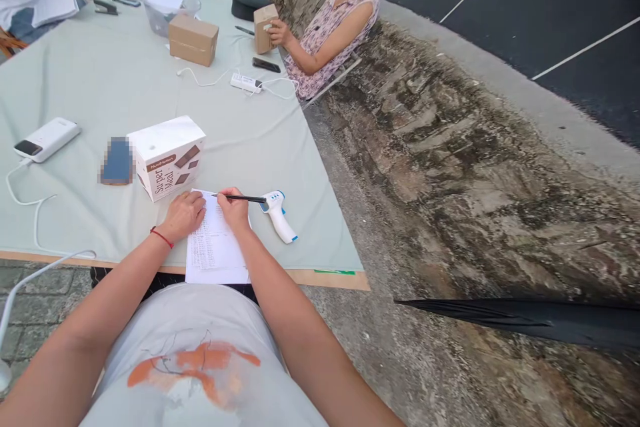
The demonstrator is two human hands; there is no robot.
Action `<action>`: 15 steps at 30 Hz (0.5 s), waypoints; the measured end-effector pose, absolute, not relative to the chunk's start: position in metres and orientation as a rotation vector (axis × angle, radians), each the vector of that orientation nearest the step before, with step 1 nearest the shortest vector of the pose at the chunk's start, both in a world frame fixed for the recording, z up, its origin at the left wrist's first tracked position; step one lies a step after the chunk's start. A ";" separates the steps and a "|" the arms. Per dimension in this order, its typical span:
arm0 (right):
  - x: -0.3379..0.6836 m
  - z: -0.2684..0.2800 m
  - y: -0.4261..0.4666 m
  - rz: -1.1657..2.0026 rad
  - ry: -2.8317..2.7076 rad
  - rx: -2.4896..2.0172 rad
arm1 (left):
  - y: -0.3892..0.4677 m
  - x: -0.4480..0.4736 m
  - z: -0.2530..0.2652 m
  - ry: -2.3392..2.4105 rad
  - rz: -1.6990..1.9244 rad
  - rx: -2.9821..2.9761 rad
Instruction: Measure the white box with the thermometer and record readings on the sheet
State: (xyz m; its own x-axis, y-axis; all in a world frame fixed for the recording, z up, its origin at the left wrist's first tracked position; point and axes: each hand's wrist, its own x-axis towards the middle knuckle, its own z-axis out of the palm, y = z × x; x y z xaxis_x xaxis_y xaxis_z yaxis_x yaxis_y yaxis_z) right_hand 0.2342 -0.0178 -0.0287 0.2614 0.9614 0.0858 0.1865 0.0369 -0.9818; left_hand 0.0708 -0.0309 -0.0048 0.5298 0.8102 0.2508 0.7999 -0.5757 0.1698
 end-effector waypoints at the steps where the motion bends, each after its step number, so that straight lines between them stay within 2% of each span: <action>1: 0.234 -0.028 -0.018 0.867 -1.179 -1.407 | -0.031 0.069 -0.005 1.423 0.478 2.721; 15: 0.230 -0.031 -0.018 0.865 -1.314 -1.418 | -0.029 0.068 -0.007 1.381 0.504 2.764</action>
